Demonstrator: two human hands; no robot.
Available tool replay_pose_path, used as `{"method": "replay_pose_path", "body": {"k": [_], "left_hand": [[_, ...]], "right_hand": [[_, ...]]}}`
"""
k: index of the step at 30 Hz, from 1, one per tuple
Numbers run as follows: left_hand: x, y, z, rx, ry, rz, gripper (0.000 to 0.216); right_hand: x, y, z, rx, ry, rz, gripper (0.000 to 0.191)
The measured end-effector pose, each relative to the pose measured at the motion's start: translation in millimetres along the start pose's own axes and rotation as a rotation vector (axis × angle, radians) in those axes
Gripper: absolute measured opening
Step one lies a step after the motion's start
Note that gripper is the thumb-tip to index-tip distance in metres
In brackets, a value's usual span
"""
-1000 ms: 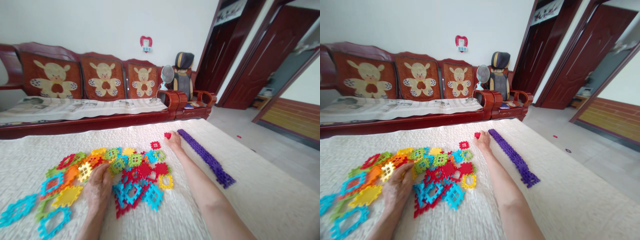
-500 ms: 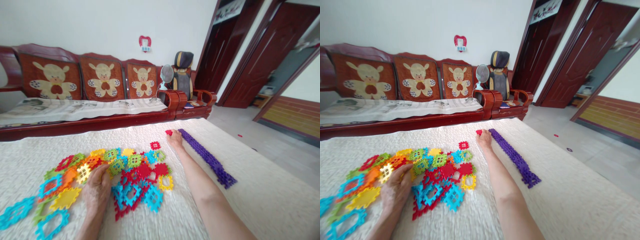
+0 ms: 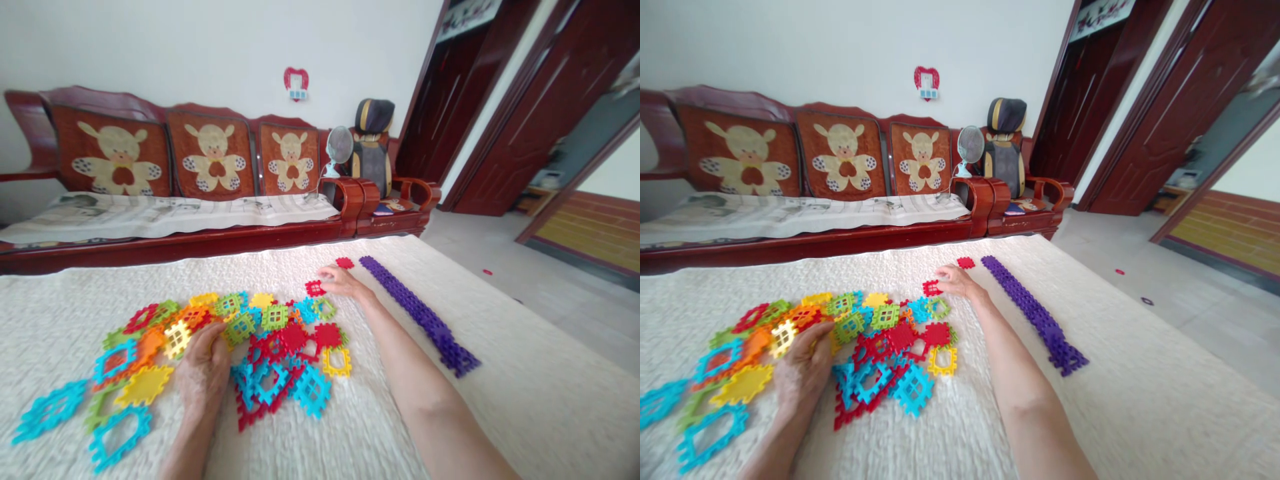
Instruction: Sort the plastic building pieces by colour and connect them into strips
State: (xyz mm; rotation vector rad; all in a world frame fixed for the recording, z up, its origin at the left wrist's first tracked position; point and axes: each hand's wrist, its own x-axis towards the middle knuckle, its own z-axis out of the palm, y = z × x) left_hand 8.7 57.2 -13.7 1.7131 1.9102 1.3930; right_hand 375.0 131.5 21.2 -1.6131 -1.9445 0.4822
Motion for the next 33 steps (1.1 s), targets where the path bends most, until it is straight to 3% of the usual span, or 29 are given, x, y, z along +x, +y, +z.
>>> {"method": "replay_pose_path", "body": {"k": [3,8,13,17,20,23,28,33], "left_hand": [[0,0,2,-0.004,0.014,0.015,0.025],[-1,-3,3,-0.006,0.030,0.043,0.024],[-1,-3,2,0.009,0.019,0.032,0.024],[-2,-3,0,0.027,-0.011,0.022,0.025],[-2,-3,0,0.030,-0.006,0.020,0.025],[-2,-2,0,0.034,0.003,0.025,0.024],[-2,1,-2,0.015,0.003,0.034,0.024],[-1,0,0,-0.018,0.013,0.050,0.027]], "right_hand": [[1,-6,-6,-0.034,-0.178,-0.010,0.042],[2,-12,-2,-0.187,-0.176,-0.029,0.050],[2,0,-5,-0.076,0.057,0.029,0.052],[1,22,-20,-0.066,0.354,0.208,0.054],[-2,34,-22,-0.061,0.443,0.302,0.050],[-3,31,-13,0.000,0.406,0.232,0.046],[1,10,11,0.046,0.219,0.003,0.036],[-6,-2,16,0.037,0.289,-0.049,0.021]]}}
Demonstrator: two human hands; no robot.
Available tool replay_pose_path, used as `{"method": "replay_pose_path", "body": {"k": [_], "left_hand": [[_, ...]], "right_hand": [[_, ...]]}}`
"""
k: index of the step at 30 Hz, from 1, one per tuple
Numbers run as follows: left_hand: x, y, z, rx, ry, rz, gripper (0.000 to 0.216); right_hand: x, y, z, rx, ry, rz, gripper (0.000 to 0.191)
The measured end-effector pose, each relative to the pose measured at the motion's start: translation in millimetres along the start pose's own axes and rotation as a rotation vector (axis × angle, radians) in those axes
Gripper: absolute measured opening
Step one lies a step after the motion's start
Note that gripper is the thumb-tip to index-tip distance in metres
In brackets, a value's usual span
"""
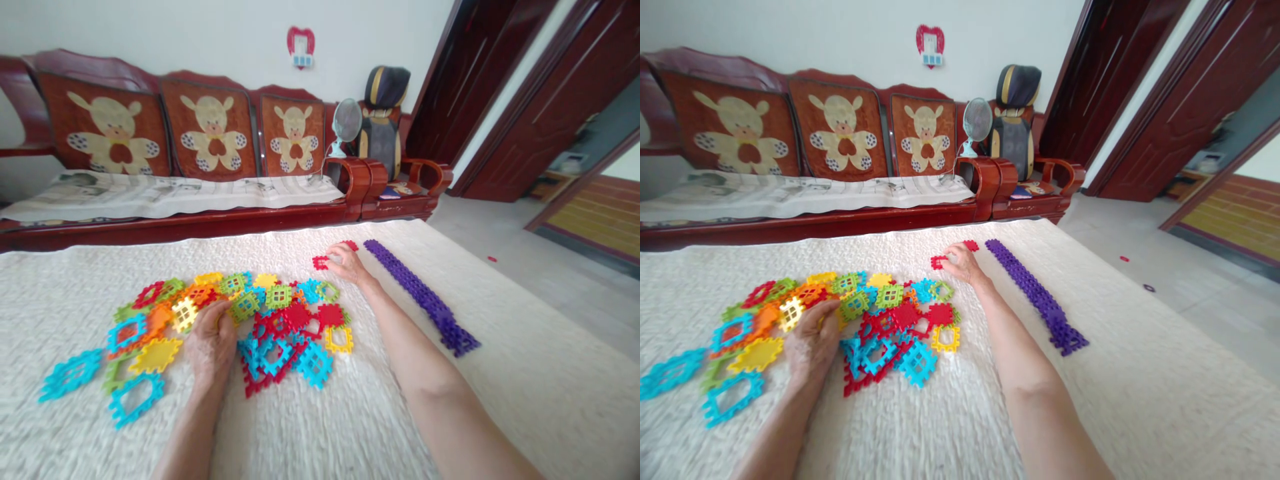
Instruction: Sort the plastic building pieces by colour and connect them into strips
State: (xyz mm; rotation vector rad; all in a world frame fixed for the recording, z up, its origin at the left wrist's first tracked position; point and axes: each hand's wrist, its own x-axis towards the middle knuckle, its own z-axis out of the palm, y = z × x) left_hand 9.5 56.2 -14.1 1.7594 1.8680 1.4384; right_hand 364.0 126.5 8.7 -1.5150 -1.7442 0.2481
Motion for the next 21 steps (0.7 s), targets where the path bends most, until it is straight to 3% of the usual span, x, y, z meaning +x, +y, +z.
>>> {"method": "replay_pose_path", "body": {"k": [4,7,11,13,17,21], "left_hand": [[1,2,2,-0.034,0.018,-0.014,0.028],[1,4,2,-0.055,0.017,-0.025,0.028],[0,4,2,-0.053,0.015,-0.026,0.029],[-1,3,3,-0.044,0.014,-0.020,0.030],[-1,1,4,-0.047,0.012,0.001,0.031],[0,1,4,-0.044,0.015,-0.015,0.029]], "right_hand": [[-19,-24,-7,0.073,-0.045,0.035,0.014],[-38,-57,-11,0.134,-0.262,-0.107,0.020],[-58,-93,-11,0.107,-0.541,-0.267,0.050],[-64,-102,-8,0.042,-0.567,-0.270,0.058],[-66,-106,-2,-0.018,-0.554,-0.247,0.053],[-57,-99,-15,0.042,-0.576,-0.252,0.057]]}}
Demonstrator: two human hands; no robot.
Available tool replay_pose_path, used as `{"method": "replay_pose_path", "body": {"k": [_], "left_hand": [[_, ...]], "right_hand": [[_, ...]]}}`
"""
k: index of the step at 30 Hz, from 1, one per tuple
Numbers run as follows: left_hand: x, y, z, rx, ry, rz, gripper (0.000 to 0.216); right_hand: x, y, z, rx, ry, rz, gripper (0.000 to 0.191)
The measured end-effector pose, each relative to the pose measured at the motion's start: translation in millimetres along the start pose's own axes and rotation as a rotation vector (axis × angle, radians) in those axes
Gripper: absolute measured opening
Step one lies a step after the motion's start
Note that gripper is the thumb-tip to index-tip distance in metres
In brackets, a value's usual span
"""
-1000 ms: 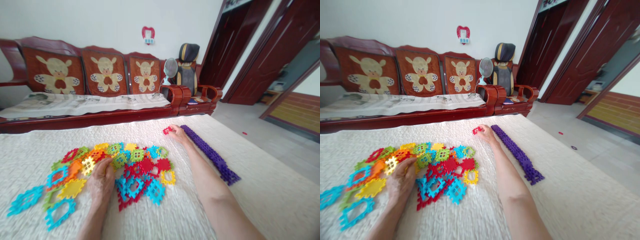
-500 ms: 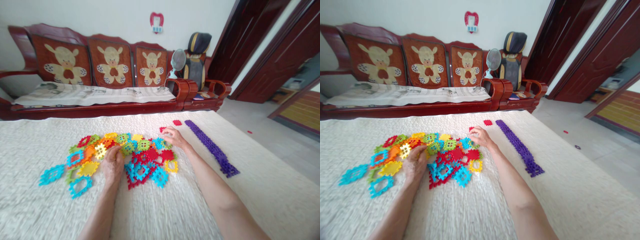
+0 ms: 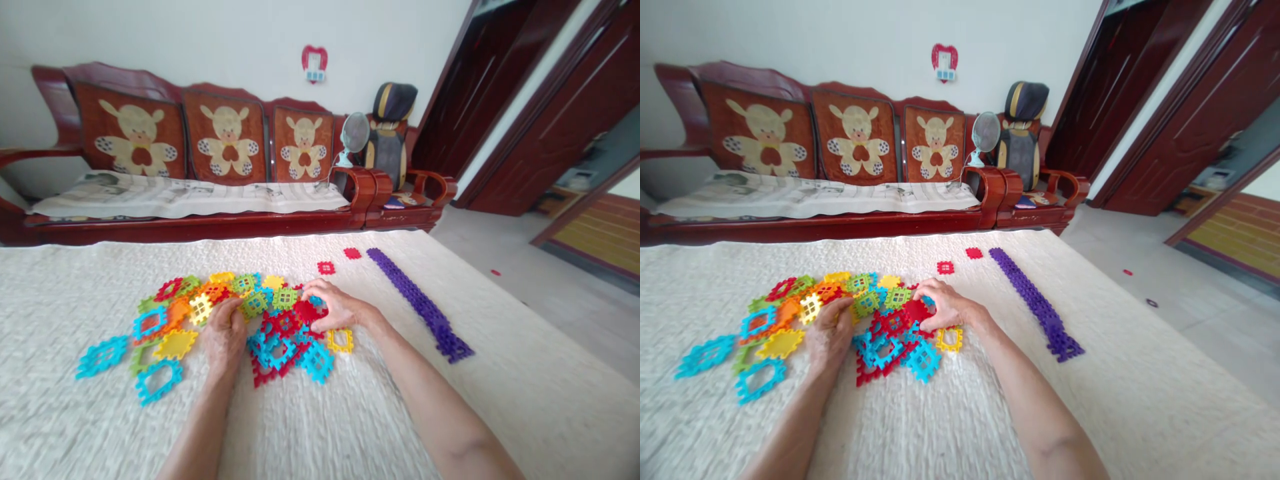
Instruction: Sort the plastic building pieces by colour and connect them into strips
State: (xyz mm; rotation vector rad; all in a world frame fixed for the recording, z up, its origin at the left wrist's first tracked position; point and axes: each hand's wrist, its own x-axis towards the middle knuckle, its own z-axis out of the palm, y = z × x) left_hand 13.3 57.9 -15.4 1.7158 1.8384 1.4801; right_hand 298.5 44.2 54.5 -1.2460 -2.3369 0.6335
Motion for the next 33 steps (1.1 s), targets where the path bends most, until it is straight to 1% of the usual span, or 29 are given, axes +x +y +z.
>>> {"method": "replay_pose_path", "body": {"k": [2,3,5,7,9,11,14,16,18,20,23,25,29,31,33], "left_hand": [[0,0,0,-0.002,0.000,-0.003,0.028],[0,0,0,-0.006,0.001,-0.002,0.027],[0,-1,0,-0.013,0.000,0.006,0.025],[0,-2,0,-0.010,-0.003,0.015,0.024],[0,-4,0,0.007,-0.006,0.019,0.024],[0,-5,0,0.031,-0.010,0.016,0.023],[0,-5,-1,0.048,-0.021,0.010,0.024],[0,-4,-2,0.046,-0.034,0.005,0.024],[0,-2,-3,0.042,-0.045,-0.003,0.024],[1,0,-4,0.036,-0.048,-0.011,0.024],[0,1,-5,0.028,-0.043,-0.015,0.024],[0,1,-5,0.029,-0.042,-0.013,0.024],[0,-1,-4,0.028,-0.035,-0.002,0.023],[0,-2,-3,0.033,-0.033,-0.001,0.024],[-1,-1,-4,0.054,-0.040,-0.004,0.024]], "right_hand": [[-4,12,-14,-0.010,0.088,0.061,0.058],[-7,21,-21,-0.045,0.166,0.139,0.057],[-13,42,-32,-0.154,0.335,0.364,0.054],[-20,63,-37,-0.251,0.437,0.575,0.052],[-27,81,-39,-0.288,0.464,0.690,0.055],[-32,89,-38,-0.290,0.432,0.735,0.064],[-31,86,-33,-0.312,0.383,0.850,0.073],[-25,77,-28,-0.359,0.411,0.939,0.071],[-18,69,-20,-0.419,0.457,0.971,0.067],[-11,65,-14,-0.479,0.472,0.961,0.061],[-6,68,-9,-0.529,0.470,0.931,0.053],[-8,73,-9,-0.514,0.463,0.918,0.051],[-17,85,-15,-0.485,0.462,0.922,0.055],[-19,92,-19,-0.455,0.469,0.900,0.048],[-16,101,-24,-0.393,0.523,0.864,0.042]]}}
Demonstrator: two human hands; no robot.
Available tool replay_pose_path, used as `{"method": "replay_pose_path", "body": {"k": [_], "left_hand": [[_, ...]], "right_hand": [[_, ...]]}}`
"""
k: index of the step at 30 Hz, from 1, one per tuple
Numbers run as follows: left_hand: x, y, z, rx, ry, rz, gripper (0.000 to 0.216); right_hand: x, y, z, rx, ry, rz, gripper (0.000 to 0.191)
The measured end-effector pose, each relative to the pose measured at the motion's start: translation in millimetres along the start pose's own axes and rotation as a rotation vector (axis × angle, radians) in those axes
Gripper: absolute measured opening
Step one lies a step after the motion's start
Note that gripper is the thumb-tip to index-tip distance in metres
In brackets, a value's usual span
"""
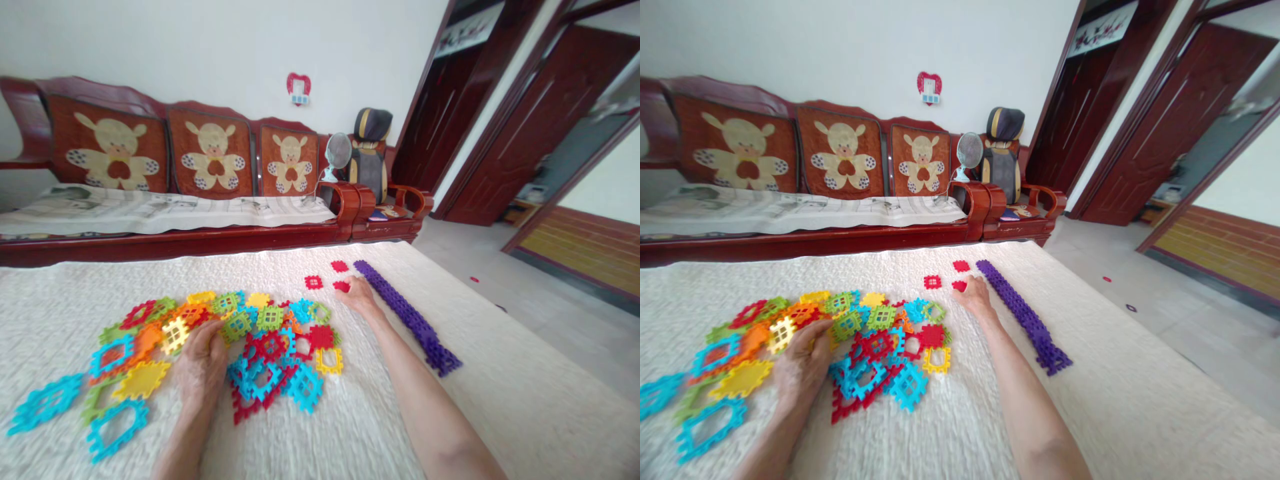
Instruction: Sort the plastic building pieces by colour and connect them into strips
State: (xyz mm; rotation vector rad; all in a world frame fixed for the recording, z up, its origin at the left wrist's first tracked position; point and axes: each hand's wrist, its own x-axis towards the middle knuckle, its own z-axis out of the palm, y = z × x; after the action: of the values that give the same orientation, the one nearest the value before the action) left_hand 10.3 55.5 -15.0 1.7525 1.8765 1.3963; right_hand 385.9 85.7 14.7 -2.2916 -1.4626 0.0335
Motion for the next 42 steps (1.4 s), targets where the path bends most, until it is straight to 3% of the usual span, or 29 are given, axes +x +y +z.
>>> {"method": "replay_pose_path", "body": {"k": [9,15,22,27,30,32,38,42], "left_hand": [[-1,-2,-1,0.050,-0.025,0.001,0.024],[0,-2,-1,0.062,-0.015,0.011,0.024],[0,1,-2,0.068,-0.012,0.013,0.024],[1,4,-3,0.059,-0.011,-0.003,0.025],[1,4,-2,0.044,-0.007,0.002,0.025],[1,3,-2,0.039,-0.006,0.005,0.025],[1,1,1,0.033,0.016,0.009,0.026],[1,1,2,0.019,0.022,0.013,0.026]], "right_hand": [[60,-8,21,0.131,0.261,0.040,0.047],[60,-6,35,0.097,0.267,0.033,0.045],[60,-9,31,0.075,0.213,0.074,0.040],[48,-13,26,0.179,0.304,-0.088,0.038],[37,-24,24,0.276,0.160,-0.286,0.030],[30,-36,25,0.259,0.049,-0.332,0.030],[20,-66,32,-0.030,-0.098,-0.199,0.048],[20,-71,30,0.030,-0.180,-0.137,0.050]]}}
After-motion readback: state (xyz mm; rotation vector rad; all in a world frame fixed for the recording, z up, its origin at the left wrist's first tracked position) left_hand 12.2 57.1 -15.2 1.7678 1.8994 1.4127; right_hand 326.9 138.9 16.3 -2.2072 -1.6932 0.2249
